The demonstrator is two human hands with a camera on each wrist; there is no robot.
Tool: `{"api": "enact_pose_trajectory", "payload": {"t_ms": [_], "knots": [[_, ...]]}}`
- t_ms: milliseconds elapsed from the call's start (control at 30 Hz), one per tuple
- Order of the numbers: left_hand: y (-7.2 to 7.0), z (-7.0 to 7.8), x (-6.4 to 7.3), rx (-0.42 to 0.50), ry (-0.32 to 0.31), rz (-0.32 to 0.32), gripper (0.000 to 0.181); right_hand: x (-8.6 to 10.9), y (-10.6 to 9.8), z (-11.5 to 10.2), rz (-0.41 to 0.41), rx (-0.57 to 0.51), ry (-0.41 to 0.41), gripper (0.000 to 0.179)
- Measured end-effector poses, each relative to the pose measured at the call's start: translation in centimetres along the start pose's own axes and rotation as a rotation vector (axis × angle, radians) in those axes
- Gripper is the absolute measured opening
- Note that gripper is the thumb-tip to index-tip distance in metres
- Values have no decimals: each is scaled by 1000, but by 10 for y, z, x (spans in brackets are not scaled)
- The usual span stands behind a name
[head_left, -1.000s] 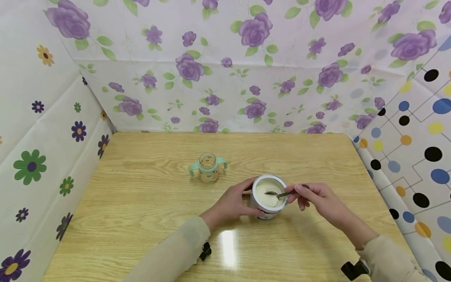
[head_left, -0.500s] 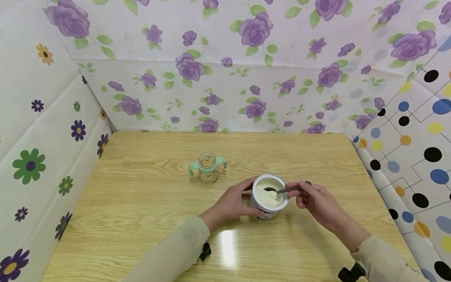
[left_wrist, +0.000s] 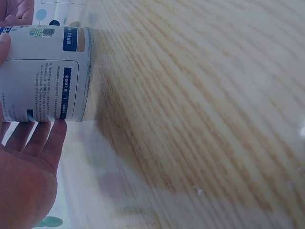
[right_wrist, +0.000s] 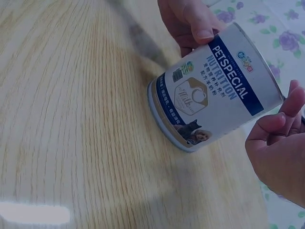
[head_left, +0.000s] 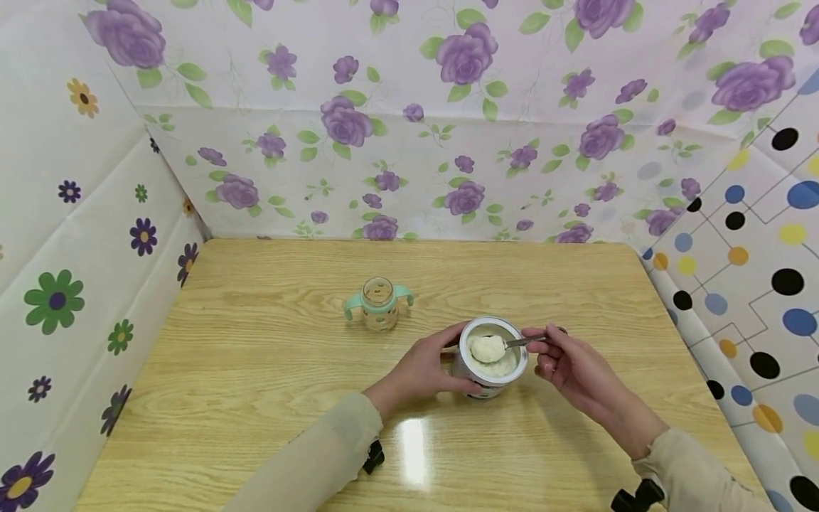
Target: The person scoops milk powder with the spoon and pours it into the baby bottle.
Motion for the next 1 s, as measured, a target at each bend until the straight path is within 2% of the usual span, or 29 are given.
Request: {"api": "enact_pose_trajectory", "payload": {"t_ms": [167,500,1000], "knots": [[0,1,0,2,-1,2,102,-1,-1,2,13,-18,-5,49],[-1,0,-1,-4,3,3,103,1,-2,0,41,22,-14,47],[-1,2,0,1,-5,1,103,-2,-2,-3,17,20,-59,46]]}}
Point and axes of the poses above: each hand's wrist, its own x-axis away from the middle knuckle, its own y-axis out of the palm, z = x × y, the point moved 1 cm from there along -x, towards the middle knuckle, and after that the axes turned 13 degrees about x, right-handed, at the moved point
